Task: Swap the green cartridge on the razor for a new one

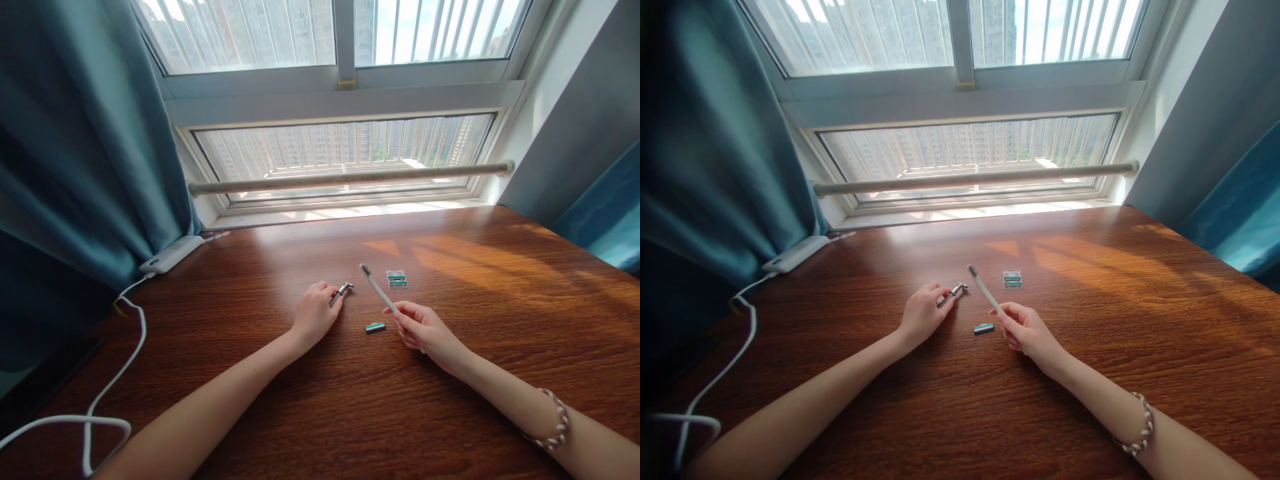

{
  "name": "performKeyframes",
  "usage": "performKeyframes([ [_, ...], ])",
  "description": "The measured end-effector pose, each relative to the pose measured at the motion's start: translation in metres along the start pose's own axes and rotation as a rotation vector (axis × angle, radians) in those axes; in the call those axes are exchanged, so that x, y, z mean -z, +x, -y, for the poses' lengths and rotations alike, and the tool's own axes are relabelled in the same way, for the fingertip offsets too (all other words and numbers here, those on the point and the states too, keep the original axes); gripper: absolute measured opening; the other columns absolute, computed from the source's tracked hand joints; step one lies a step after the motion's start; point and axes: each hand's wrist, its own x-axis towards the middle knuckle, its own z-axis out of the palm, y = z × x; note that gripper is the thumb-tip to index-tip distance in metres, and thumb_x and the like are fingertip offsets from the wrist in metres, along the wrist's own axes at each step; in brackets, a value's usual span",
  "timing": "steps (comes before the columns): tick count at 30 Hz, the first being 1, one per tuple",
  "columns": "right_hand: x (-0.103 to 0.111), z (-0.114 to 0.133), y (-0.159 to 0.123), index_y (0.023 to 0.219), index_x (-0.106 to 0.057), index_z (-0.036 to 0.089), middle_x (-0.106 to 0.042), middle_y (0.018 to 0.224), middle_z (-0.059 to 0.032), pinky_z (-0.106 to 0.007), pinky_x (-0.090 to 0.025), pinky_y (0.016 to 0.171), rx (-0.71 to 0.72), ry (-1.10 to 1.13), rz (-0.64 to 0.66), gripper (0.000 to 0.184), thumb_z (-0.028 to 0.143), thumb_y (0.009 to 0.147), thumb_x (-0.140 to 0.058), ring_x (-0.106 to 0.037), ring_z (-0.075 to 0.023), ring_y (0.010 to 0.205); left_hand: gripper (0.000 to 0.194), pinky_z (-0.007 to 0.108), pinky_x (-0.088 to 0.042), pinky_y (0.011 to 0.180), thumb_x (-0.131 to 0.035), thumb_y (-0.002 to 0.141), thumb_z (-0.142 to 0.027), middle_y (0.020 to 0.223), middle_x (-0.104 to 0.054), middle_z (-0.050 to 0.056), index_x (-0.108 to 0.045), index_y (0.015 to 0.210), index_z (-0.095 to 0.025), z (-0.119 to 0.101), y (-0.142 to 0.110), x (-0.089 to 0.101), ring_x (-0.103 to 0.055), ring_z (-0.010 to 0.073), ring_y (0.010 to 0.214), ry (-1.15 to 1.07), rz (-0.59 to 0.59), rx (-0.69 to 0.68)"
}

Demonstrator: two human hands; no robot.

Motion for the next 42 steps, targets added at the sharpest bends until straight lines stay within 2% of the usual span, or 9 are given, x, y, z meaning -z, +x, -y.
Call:
performKeyframes([
  [5, -0.01, -0.001, -0.004, 0.095, -0.055, 0.016, -0.037, 0.057, 0.0053, -0.02, -0.025, 0.04, 0.084, -0.152, 0.036, 0.031, 0.044, 0.081, -0.049, -0.033, -0.0056, 0.043, 0.029, 0.037, -0.036, 0.086, -0.052, 0.079, -0.037, 0.101, -0.057, 0.01, -0.061, 0.099, -0.019, -0.017, -0.007, 0.009, -0.046, 0.0245, 0.098, -0.115, -0.088, -0.111],
  [9, -0.028, 0.004, -0.013, 0.097, -0.057, 0.018, -0.043, 0.057, 0.0038, -0.022, -0.035, 0.047, 0.217, -0.447, 0.124, 0.027, 0.037, 0.087, -0.041, -0.041, -0.0087, 0.048, 0.034, 0.036, -0.033, 0.096, -0.05, 0.082, -0.037, 0.113, -0.055, 0.009, -0.054, 0.11, -0.019, -0.048, -0.025, 0.02, -0.046, 0.0213, 0.108, -0.739, 0.134, -0.144],
  [13, -0.03, 0.011, -0.014, 0.092, -0.06, 0.019, -0.058, 0.082, -0.0045, -0.03, -0.043, 0.072, 0.488, -0.805, 0.153, 0.021, 0.029, 0.087, -0.042, -0.052, -0.0172, 0.08, 0.034, 0.035, -0.04, 0.089, -0.037, 0.087, -0.04, 0.089, -0.063, 0.009, -0.057, 0.08, -0.014, -0.06, -0.032, 0.027, -0.056, 0.0205, 0.095, -1.294, 0.205, 0.085],
  [16, -0.014, 0.012, -0.003, 0.1, -0.059, 0.022, -0.059, 0.092, -0.0069, -0.036, -0.041, 0.082, 0.612, -1.029, 0.044, 0.019, 0.026, 0.084, -0.049, -0.048, -0.0202, 0.092, 0.037, 0.029, -0.047, 0.061, -0.036, 0.086, -0.046, 0.051, -0.051, -0.002, -0.045, 0.067, -0.016, -0.055, -0.026, 0.028, -0.055, 0.0131, 0.053, -1.538, 0.155, 0.254],
  [18, -0.003, 0.01, 0.006, 0.102, -0.058, 0.023, -0.058, 0.093, -0.0062, -0.038, -0.041, 0.083, 0.586, -1.107, 0.041, 0.023, 0.026, 0.08, -0.056, -0.046, -0.0206, 0.092, 0.036, 0.02, -0.037, 0.04, -0.038, 0.085, -0.048, 0.041, -0.037, -0.007, -0.04, 0.066, -0.017, -0.05, -0.023, 0.027, -0.038, 0.007, 0.034, -1.59, 0.19, 0.332],
  [21, 0.001, 0.006, 0.013, 0.099, -0.058, 0.024, -0.057, 0.093, -0.0045, -0.037, -0.04, 0.083, 0.523, -1.142, 0.093, 0.023, 0.027, 0.076, -0.062, -0.045, -0.0203, 0.091, 0.035, 0.014, -0.02, 0.031, -0.041, 0.083, -0.047, 0.039, -0.029, -0.01, -0.038, 0.066, -0.018, -0.046, -0.021, 0.023, -0.022, 0.0033, 0.029, -1.547, 0.237, 0.417],
  [31, -0.017, 0.003, 0.007, 0.079, -0.05, 0.017, -0.052, 0.082, -0.005, -0.034, -0.04, 0.077, 0.461, -1.144, 0.023, 0.004, 0.019, 0.081, -0.054, -0.045, -0.0188, 0.083, 0.028, 0.015, -0.013, 0.028, -0.056, 0.074, -0.042, 0.037, -0.04, -0.008, -0.045, 0.073, -0.016, -0.046, -0.022, 0.011, -0.024, 0.0034, 0.027, -1.324, 0.402, 0.565],
  [38, -0.027, 0.023, -0.013, 0.086, -0.051, 0.018, -0.051, 0.087, -0.0054, -0.034, -0.04, 0.078, 0.724, -0.859, -0.114, 0.006, 0.021, 0.082, -0.053, -0.046, -0.019, 0.087, 0.033, 0.015, -0.013, 0.033, -0.055, 0.077, -0.042, 0.042, -0.032, -0.01, -0.054, 0.095, -0.014, -0.06, -0.033, 0.02, -0.013, 0.0004, 0.03, -1.698, 0.693, 0.53],
  [42, -0.037, 0.029, -0.026, 0.087, -0.051, 0.019, -0.05, 0.088, -0.0057, -0.031, -0.042, 0.07, 0.723, -0.757, -0.07, 0.008, 0.021, 0.08, -0.055, -0.046, -0.0191, 0.087, 0.036, 0.015, -0.011, 0.033, -0.053, 0.078, -0.043, 0.042, -0.03, -0.01, -0.054, 0.098, -0.013, -0.068, -0.042, 0.025, -0.011, 0.0007, 0.031, -1.816, 0.817, 0.48],
])
